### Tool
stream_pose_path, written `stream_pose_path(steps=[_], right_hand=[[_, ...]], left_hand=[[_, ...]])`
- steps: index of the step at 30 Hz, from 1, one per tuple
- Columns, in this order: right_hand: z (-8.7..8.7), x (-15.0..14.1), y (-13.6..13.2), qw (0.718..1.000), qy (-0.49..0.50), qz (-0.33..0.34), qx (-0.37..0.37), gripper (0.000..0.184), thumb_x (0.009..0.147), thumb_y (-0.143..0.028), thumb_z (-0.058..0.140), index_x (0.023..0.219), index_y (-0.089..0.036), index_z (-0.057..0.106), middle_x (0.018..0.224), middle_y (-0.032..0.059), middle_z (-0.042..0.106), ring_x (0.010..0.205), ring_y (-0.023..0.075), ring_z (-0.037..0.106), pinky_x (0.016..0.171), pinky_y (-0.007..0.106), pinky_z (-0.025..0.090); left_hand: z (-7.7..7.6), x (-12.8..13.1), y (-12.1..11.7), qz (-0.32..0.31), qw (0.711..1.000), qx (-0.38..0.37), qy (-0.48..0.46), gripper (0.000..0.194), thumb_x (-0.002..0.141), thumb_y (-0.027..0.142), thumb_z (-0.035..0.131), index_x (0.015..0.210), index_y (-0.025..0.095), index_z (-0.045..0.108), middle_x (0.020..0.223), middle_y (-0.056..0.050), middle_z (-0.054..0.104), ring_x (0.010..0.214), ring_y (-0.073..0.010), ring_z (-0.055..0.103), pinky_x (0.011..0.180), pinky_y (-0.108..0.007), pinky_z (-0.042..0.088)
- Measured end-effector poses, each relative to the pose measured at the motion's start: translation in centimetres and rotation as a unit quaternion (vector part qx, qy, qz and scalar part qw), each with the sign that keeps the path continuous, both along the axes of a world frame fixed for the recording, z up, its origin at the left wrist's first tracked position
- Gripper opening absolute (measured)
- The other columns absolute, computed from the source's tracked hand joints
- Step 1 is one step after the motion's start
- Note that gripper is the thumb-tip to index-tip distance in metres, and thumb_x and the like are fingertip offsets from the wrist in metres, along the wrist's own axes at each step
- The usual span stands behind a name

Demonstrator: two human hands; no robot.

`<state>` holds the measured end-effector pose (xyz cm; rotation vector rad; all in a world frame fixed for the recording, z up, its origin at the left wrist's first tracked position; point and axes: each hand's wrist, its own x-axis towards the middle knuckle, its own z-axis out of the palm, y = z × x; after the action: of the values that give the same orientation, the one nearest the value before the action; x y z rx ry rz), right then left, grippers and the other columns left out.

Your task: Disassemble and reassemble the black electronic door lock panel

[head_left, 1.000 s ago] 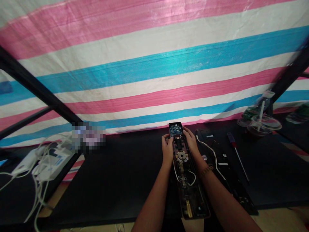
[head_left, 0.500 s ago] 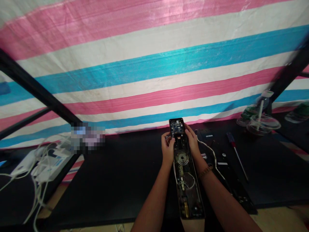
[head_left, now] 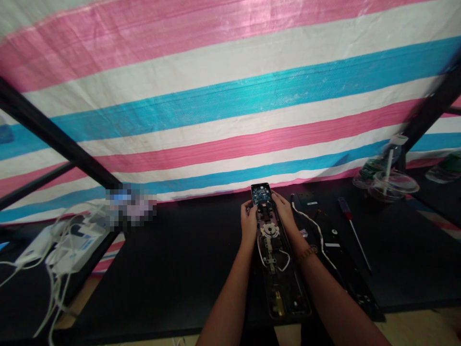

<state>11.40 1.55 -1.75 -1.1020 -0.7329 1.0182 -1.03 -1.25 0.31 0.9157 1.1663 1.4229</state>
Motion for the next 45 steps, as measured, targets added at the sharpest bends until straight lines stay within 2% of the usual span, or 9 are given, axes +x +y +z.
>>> stream_pose_path(steps=[6, 14, 17, 20, 23, 28, 34, 37, 45], right_hand=[[-0.3, 0.1, 0.1, 1.0, -0.011, -0.008, -0.005, 0.052, 0.069, -0.05, 0.072, 0.106, -0.013, 0.075, 0.105, 0.0117, 0.077, 0.099, 0.0275, 0.069, 0.091, 0.041, 0.053], [-0.5, 0.0, 0.2, 0.998, -0.044, -0.018, -0.049, 0.063, 0.065, -0.047, 0.074, 0.113, -0.006, 0.072, 0.09, 0.013, 0.078, 0.075, 0.0236, 0.071, 0.068, 0.034, 0.055], [-0.6, -0.1, 0.2, 0.997, -0.051, -0.02, -0.049, 0.058, 0.065, -0.046, 0.073, 0.107, -0.007, 0.074, 0.085, 0.0119, 0.078, 0.072, 0.0226, 0.07, 0.065, 0.032, 0.054], [-0.5, -0.1, 0.1, 0.997, -0.06, -0.022, -0.041, 0.046, 0.067, -0.046, 0.072, 0.094, -0.009, 0.076, 0.084, 0.0112, 0.077, 0.076, 0.0229, 0.069, 0.068, 0.032, 0.053], [-0.4, -0.1, 0.1, 0.997, -0.062, -0.022, -0.03, 0.042, 0.068, -0.047, 0.071, 0.087, -0.01, 0.077, 0.084, 0.0105, 0.077, 0.079, 0.0232, 0.069, 0.072, 0.033, 0.053], [-0.2, -0.2, 0.0, 0.999, -0.048, -0.019, -0.005, 0.045, 0.069, -0.048, 0.07, 0.094, -0.012, 0.076, 0.091, 0.0103, 0.077, 0.083, 0.0233, 0.069, 0.078, 0.034, 0.053], [0.7, -0.5, -0.8, 1.0, -0.016, -0.007, 0.022, 0.05, 0.072, -0.049, 0.07, 0.105, -0.013, 0.074, 0.095, 0.0098, 0.077, 0.084, 0.0231, 0.069, 0.076, 0.035, 0.054], [1.1, -0.5, -1.2, 0.999, 0.001, -0.004, 0.045, 0.049, 0.074, -0.047, 0.07, 0.109, -0.014, 0.073, 0.098, 0.0099, 0.077, 0.087, 0.0232, 0.07, 0.081, 0.036, 0.054], [1.5, -0.4, -1.7, 0.995, 0.019, -0.003, 0.102, 0.046, 0.08, -0.042, 0.067, 0.119, -0.018, 0.07, 0.115, 0.0095, 0.073, 0.104, 0.0248, 0.068, 0.095, 0.04, 0.051]], left_hand=[[-0.3, 0.0, 0.2, 0.016, 0.999, -0.027, 0.023, 0.027, 0.078, 0.031, 0.061, 0.101, 0.018, 0.059, 0.084, -0.003, 0.067, 0.075, -0.0175, 0.064, 0.07, -0.028, 0.049], [-0.9, -0.3, 0.7, 0.024, 0.996, -0.064, 0.051, 0.02, 0.078, 0.028, 0.058, 0.096, 0.018, 0.06, 0.079, -0.002, 0.066, 0.074, -0.0169, 0.063, 0.067, -0.027, 0.047], [-1.1, -0.4, 0.7, 0.024, 0.996, -0.065, 0.055, 0.02, 0.079, 0.029, 0.058, 0.095, 0.018, 0.06, 0.079, -0.002, 0.065, 0.075, -0.0169, 0.063, 0.067, -0.027, 0.047], [-1.1, -0.4, 0.7, 0.023, 0.996, -0.062, 0.054, 0.02, 0.079, 0.03, 0.058, 0.095, 0.019, 0.06, 0.08, -0.002, 0.065, 0.076, -0.0169, 0.063, 0.067, -0.027, 0.046], [-1.2, -0.4, 0.7, 0.026, 0.997, -0.054, 0.05, 0.022, 0.078, 0.032, 0.059, 0.095, 0.019, 0.06, 0.081, -0.002, 0.065, 0.076, -0.0165, 0.063, 0.067, -0.026, 0.046], [-1.0, -0.3, 0.4, 0.028, 0.998, -0.032, 0.036, 0.028, 0.074, 0.034, 0.062, 0.097, 0.019, 0.057, 0.079, 0.0, 0.064, 0.071, -0.0154, 0.062, 0.066, -0.027, 0.047], [0.3, 0.0, -0.7, 0.017, 1.0, 0.018, 0.008, 0.034, 0.074, 0.037, 0.061, 0.102, 0.019, 0.054, 0.074, 0.002, 0.063, 0.066, -0.0147, 0.062, 0.061, -0.026, 0.046], [0.8, 0.1, -1.1, 0.012, 0.999, 0.04, 0.0, 0.035, 0.073, 0.036, 0.062, 0.103, 0.019, 0.054, 0.074, 0.001, 0.063, 0.063, -0.014, 0.061, 0.059, -0.025, 0.046], [1.1, 0.0, -1.4, 0.008, 0.997, 0.08, -0.005, 0.035, 0.073, 0.032, 0.065, 0.105, 0.02, 0.058, 0.082, -0.002, 0.067, 0.072, -0.0164, 0.065, 0.065, -0.026, 0.05]])
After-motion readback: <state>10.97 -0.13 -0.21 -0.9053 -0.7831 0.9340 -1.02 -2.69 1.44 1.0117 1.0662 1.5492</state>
